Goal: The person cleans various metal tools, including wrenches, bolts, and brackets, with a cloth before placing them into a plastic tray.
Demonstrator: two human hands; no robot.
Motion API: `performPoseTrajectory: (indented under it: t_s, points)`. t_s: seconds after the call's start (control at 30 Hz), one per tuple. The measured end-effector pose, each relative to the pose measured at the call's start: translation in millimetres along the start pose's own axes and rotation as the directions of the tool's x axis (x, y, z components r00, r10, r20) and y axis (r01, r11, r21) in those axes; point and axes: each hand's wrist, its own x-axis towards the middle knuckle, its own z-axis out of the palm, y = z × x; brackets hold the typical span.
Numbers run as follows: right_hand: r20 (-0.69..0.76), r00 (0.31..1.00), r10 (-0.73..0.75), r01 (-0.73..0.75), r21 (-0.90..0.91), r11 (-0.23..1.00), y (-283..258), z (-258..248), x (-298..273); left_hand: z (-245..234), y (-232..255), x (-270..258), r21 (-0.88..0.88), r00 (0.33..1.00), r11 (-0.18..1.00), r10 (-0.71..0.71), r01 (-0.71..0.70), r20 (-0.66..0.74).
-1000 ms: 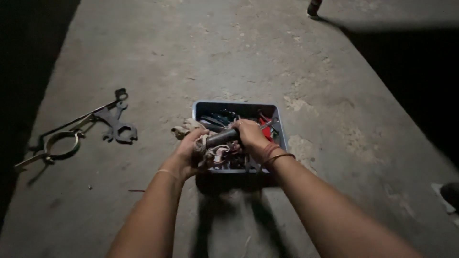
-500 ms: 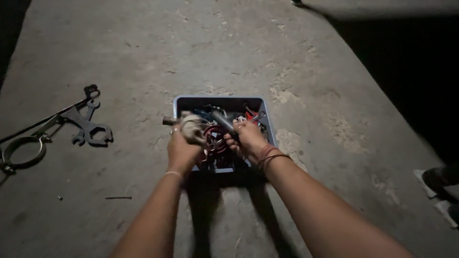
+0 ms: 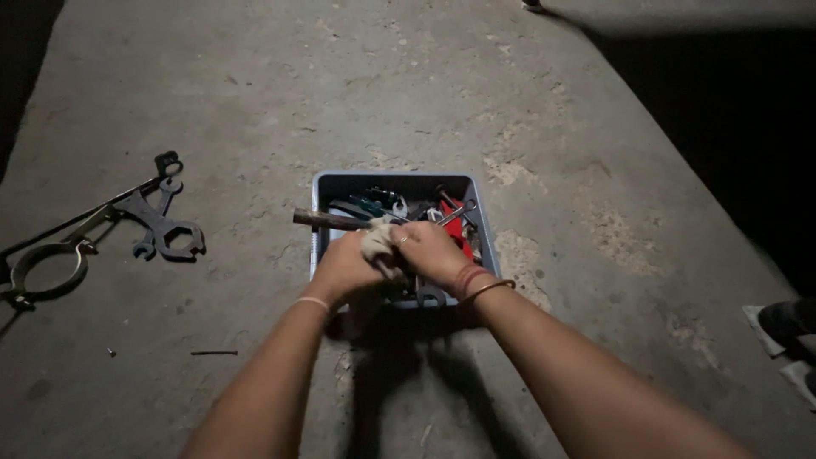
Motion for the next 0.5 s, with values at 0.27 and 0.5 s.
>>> performPoseTrajectory:
  t_s: [0.27, 0.5]
  points:
    - [-0.048, 0.998, -0.035, 0.041, 0.128, 0.991, -53.5, -10.5, -16.0, -9.4, -2.8, -9.1, -0.684, 0.893, 0.625, -0.048, 0.376, 0.446]
    - [-0.179, 0.964, 0.195, -0.166, 0.162, 0.973, 40.5, 20.1, 22.9, -14.9, 41.5, -11.0, 0.352, 0.974, 0.92, 0.212, -0.173, -0.076]
